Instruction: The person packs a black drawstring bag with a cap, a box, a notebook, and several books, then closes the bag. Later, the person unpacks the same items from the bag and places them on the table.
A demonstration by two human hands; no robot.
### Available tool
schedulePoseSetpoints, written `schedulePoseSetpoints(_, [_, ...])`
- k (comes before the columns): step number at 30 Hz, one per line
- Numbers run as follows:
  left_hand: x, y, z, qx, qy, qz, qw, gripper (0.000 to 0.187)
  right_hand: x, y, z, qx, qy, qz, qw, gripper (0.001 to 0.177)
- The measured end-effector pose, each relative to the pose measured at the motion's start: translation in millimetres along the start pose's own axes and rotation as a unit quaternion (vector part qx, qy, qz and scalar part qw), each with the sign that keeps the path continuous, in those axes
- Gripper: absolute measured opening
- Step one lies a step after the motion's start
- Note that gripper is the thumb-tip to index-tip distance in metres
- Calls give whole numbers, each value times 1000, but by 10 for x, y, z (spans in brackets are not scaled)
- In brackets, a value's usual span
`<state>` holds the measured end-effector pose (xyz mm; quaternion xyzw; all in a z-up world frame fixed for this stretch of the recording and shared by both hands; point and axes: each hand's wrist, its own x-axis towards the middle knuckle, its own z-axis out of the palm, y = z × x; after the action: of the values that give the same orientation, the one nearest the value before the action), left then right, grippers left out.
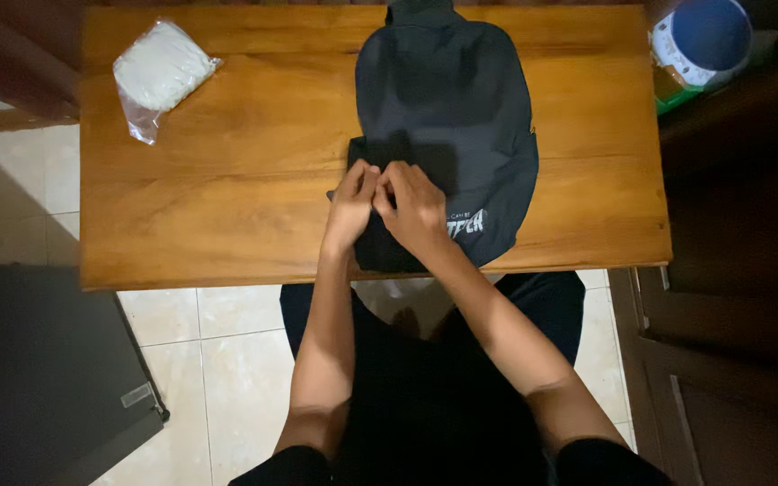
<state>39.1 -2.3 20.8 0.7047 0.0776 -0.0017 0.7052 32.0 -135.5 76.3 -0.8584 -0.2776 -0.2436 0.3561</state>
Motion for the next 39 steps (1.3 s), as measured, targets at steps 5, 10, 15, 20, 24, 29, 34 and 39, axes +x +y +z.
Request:
schedulePoseSetpoints(5, [-31,76,60,85,76,84,990,29,38,-29,6,-13,-17,40,999,18])
schedulePoseSetpoints(10, [-51,145,132,177,150,102,967,30,47,-43,25,-45,11,51,998,19])
schedulePoseSetpoints(15, [-81,192,198,187,194,130,954,27,-24,1,20,-79,53,80,992,14])
schedulePoseSetpoints(20, [-96,211,186,246,211,181,928,25,-142,24,11,-95,84,98,987,15])
schedulePoseSetpoints(24, [-81,228,204,295,233,186,908,26,-182,88,-6,-43,92,175,979,19])
schedulePoseSetpoints(29, [-161,319,180,174,185,114,960,23,-163,259,-135,42,25,236,971,21])
schedulePoseSetpoints(34, [-260,412,61,273,142,291,906,21,-93,209,-155,40,-29,277,959,12])
schedulePoseSetpoints(39, [-125,401,33,283,137,328,891,11,-24,-42,-155,-69,47,127,988,10])
